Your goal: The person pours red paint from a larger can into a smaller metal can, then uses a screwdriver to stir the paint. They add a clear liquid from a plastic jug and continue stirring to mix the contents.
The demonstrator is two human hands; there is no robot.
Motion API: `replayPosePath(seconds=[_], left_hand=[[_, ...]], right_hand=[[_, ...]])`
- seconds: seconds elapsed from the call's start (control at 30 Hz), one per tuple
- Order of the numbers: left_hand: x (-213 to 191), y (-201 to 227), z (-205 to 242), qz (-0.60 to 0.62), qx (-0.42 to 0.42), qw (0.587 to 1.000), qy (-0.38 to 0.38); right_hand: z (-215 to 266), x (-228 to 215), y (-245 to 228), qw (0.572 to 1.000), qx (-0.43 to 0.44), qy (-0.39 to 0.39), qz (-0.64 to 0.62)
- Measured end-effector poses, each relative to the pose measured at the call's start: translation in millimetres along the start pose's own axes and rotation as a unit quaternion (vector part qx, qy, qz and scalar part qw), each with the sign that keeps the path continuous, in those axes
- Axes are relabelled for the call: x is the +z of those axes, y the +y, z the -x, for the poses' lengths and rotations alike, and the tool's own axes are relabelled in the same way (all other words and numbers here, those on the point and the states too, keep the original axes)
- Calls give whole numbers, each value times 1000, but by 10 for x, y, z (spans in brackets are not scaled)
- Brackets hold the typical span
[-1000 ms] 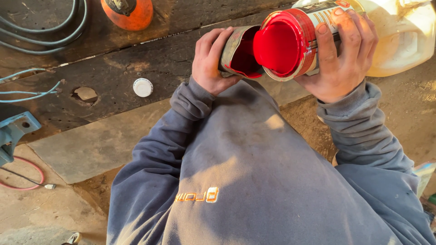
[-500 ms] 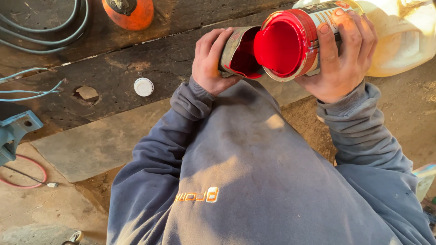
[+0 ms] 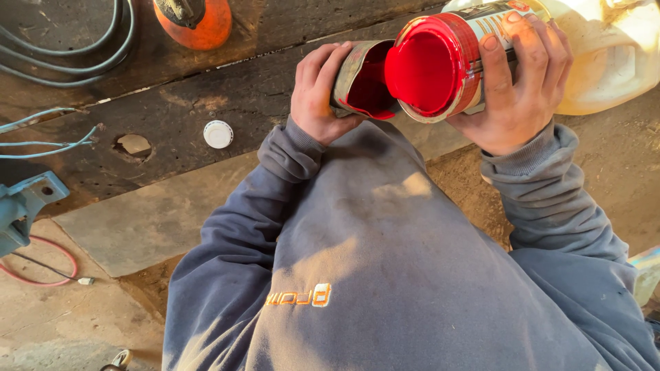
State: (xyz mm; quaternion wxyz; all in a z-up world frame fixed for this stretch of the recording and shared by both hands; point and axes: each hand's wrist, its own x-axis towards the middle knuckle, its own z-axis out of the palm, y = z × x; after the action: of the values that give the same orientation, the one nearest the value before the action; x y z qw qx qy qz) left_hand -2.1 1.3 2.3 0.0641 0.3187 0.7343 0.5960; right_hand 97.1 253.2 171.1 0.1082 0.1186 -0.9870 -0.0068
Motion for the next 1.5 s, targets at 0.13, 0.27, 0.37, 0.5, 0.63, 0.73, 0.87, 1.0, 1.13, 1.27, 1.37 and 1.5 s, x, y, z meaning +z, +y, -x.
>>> replayPosePath(seconds=[0.13,0.27,0.37,0.5,0.63,0.73,0.87,1.0,1.13,1.27,1.37,1.5], left_hand=[[5,-1,-10,-2,0,1000,-4],[22,-10,-7,-4,2,1000,-2],[31,-12,2,-3,-2,1000,-3],[34,-19,1,-1,-2,1000,-5],[48,-34,-2,0,3,1000,-1],[48,-34,8,0,0,1000,0],[40,-36,8,-2,-4,1000,-2],[41,-46,14,1,-5,1000,-1],[32,-39,10,0,-6,1000,0],[37,-42,11,-2,-4,1000,0],[39,-42,9,-4,-4,1000,0],[42,-33,2,-1,-5,1000,-5]], right_hand=[[-6,-3,2,1000,0,2,5],[-1,-8,0,1000,0,3,7],[5,-8,4,1000,-2,2,7],[-6,-4,9,1000,-3,1,6],[-3,3,17,1000,-4,2,9],[-12,0,12,1000,-5,3,7],[-15,-1,8,1000,-6,5,9],[-13,2,9,1000,-3,3,10],[-13,9,11,1000,-4,6,5],[-3,0,-1,1000,-2,5,7],[12,6,13,1000,-3,2,11],[22,12,20,1000,-7,6,15]])
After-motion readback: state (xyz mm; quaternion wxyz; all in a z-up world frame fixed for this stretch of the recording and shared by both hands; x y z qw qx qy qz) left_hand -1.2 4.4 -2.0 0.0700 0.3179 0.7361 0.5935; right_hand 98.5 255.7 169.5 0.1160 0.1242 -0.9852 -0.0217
